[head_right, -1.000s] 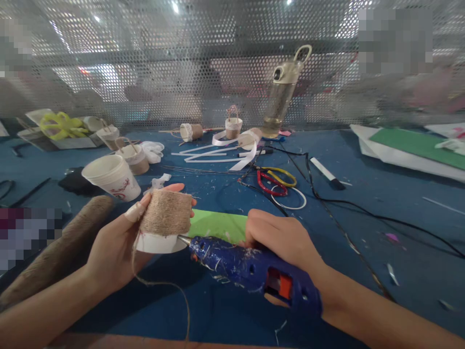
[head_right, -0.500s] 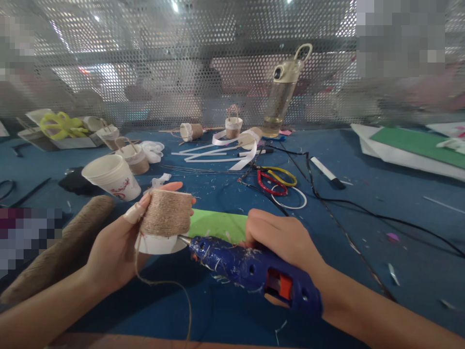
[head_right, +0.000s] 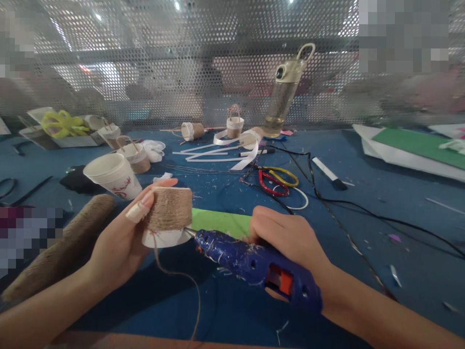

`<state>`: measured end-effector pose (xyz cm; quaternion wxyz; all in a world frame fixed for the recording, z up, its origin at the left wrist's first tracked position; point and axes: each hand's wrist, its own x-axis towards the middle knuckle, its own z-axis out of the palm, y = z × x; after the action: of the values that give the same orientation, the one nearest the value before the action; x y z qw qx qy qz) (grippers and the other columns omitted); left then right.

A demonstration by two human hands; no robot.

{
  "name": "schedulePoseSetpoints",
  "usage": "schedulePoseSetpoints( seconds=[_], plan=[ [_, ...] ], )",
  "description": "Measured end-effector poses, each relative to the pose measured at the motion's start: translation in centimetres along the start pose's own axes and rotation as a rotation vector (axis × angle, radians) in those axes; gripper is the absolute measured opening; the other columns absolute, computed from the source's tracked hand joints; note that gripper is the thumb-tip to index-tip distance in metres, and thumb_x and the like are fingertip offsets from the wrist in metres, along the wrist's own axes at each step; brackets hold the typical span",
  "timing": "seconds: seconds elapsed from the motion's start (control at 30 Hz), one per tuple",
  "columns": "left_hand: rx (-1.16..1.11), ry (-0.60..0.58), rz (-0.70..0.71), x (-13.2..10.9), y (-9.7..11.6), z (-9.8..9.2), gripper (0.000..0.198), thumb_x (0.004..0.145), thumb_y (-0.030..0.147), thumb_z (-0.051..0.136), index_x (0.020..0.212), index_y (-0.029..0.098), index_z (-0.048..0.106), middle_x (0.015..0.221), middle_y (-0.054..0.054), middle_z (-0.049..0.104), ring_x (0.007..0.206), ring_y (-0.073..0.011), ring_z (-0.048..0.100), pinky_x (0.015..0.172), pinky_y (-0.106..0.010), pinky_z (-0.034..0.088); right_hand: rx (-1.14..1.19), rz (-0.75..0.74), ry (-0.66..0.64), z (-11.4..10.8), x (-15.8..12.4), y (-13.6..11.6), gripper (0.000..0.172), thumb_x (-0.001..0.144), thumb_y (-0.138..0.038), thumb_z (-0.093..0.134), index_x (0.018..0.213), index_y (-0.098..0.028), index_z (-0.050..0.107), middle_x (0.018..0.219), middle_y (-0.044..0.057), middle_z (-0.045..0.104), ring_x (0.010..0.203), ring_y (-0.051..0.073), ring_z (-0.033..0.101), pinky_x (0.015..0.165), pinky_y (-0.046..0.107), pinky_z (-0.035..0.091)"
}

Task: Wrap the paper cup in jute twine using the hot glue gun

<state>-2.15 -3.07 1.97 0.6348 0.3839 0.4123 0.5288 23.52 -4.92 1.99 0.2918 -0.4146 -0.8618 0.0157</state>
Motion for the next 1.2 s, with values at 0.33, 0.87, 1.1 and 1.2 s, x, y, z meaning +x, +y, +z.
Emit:
schedulePoseSetpoints(
  seconds=[0.33,0.87,1.1,1.2],
  plan=[
    [0.069,0.036,0.174,-0.1,0.0,-0.5,0.039,0.084,0.048,0.074,0.119,0.031,0.065,0.106,-0.001,0.066,0.087,-0.0159,0.059,0.067,-0.023,0.051,-0.012,0.148,-0.186,2.6,0.1,2.2,0.043,0.078,-0.017,0.061,0.12,-0.02,0.05,0.122,0.012,0.061,0.09,0.025,0.069,0.074,0.038,0.056],
    [0.154,-0.147,0.291,-0.4,-1.0,-0.4,0.038,0.085,0.029,0.077,0.121,0.034,0.066,0.118,0.0,0.067,0.108,-0.0189,0.061,0.088,-0.027,0.05,0.834,0.183,-0.478,0.5,0.1,-2.4,0.018,0.087,-0.007,0.059,0.092,-0.024,0.055,0.121,0.006,0.068,0.073,0.01,0.06,0.061,0.023,0.05],
    [0.222,-0.131,0.306,-0.5,-1.0,-0.4,0.039,0.085,0.028,0.078,0.121,0.033,0.064,0.12,0.0,0.069,0.112,-0.0196,0.063,0.093,-0.028,0.05,0.975,0.326,-0.379,1.0,-0.3,-2.0,0.03,0.091,-0.019,0.068,0.112,-0.028,0.048,0.077,-0.007,0.053,0.063,0.008,0.048,0.054,0.017,0.04],
    [0.246,-0.124,0.296,-0.4,-0.8,-0.3,0.039,0.084,0.03,0.079,0.119,0.031,0.064,0.118,-0.001,0.07,0.11,-0.0204,0.064,0.091,-0.029,0.051,0.752,0.266,-0.214,1.4,-0.2,-2.0,0.026,0.092,-0.016,0.065,0.112,-0.027,0.054,0.068,-0.01,0.041,0.056,0.008,0.041,0.051,0.017,0.037]
  ],
)
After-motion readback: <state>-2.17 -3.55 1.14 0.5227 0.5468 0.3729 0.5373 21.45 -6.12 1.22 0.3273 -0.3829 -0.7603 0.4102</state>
